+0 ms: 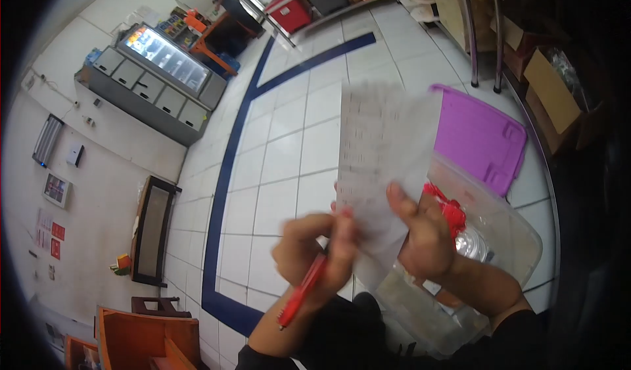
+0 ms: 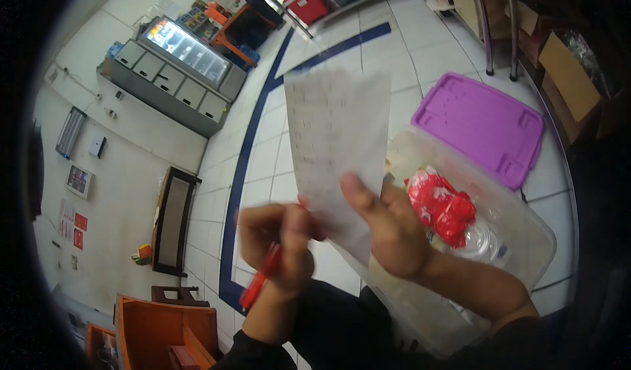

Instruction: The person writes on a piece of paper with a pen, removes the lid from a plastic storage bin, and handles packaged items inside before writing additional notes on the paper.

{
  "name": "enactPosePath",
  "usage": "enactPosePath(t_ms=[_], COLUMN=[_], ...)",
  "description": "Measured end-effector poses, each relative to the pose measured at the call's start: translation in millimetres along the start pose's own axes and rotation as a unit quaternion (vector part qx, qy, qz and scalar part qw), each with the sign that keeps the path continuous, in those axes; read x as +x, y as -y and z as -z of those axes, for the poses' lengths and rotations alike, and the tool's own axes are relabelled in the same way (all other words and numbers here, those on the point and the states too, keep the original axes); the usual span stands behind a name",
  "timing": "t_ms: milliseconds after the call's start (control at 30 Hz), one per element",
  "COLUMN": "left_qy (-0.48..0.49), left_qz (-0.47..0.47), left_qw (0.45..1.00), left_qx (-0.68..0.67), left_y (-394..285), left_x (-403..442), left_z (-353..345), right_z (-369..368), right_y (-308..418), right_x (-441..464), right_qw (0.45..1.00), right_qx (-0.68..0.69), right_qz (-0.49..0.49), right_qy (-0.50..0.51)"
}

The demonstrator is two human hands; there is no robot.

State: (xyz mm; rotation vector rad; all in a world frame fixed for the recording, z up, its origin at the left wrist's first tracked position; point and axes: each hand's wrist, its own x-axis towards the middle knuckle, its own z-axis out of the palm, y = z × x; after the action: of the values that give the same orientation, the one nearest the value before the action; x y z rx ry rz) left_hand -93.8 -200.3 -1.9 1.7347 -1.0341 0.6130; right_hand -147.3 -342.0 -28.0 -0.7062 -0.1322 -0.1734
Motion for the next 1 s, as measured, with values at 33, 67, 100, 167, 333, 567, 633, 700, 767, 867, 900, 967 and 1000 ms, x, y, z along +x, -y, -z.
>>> enactPosePath(t_ms=[33, 67, 100, 167, 333, 567, 633, 700, 767, 867, 900, 967, 1000], left_qy=[-0.016, -0.057, -0.072, -0.009, 0.102, -0.008, -0.002, -0.002, -0.006, -0.011, -0.004, -0.007, -0.008], left_qz=[0.022, 0.059, 0.047, 0.08, 0.219, 0.144, 0.149, 0.118, 0.14, 0.161, 0.171, 0.168, 0.165], left_qw=[0.999, 0.996, 0.996, 0.997, 0.967, 0.984, 0.983, 0.989, 0.987, 0.983, 0.981, 0.983, 0.983], left_qx=[-0.029, -0.028, 0.009, 0.012, -0.084, 0.105, 0.11, 0.094, 0.084, 0.086, 0.087, 0.076, 0.076], left_y=[1.0, 3.1, 7.0, 11.0, 14.5, 42.4, 44.6, 46.9, 46.8, 49.1, 48.9, 52.8, 54.3], left_x=[2.9, 4.4, 8.2, 10.8, 13.0, 12.4, 8.6, 8.0, 10.2, 10.7, 10.4, 10.0, 9.8], left_z=[0.8, -1.3, -2.9, -2.7, -3.2, 7.3, 7.9, 7.0, 10.8, 16.9, 19.0, 21.1, 21.9], right_z=[-0.4, -0.2, 0.5, 2.5, 20.0, 131.3, 162.3, 193.8, 233.1, 233.7, 231.4, 228.2, 226.7], right_y=[2.9, 5.8, 7.3, 10.4, 1.2, -84.0, -122.8, -158.6, -190.8, -187.6, -190.1, -192.1, -192.5], right_x=[2.2, 6.3, 9.3, 11.7, 27.2, 33.8, 11.2, -23.4, -50.8, -60.8, -61.3, -43.8, -36.3], right_qw=[1.0, 0.999, 0.997, 0.996, 0.995, 0.745, 0.518, 0.382, 0.341, 0.287, 0.275, 0.272, 0.273], right_qx=[0.003, -0.001, -0.008, -0.007, -0.03, -0.606, -0.716, -0.772, -0.8, -0.797, -0.792, -0.775, -0.754], right_qz=[-0.011, 0.024, 0.057, 0.063, 0.093, -0.188, -0.309, -0.343, -0.354, -0.363, -0.389, -0.421, -0.457], right_qy=[-0.012, -0.029, -0.046, -0.054, -0.037, 0.205, 0.351, 0.374, 0.345, 0.388, 0.383, 0.385, 0.384])
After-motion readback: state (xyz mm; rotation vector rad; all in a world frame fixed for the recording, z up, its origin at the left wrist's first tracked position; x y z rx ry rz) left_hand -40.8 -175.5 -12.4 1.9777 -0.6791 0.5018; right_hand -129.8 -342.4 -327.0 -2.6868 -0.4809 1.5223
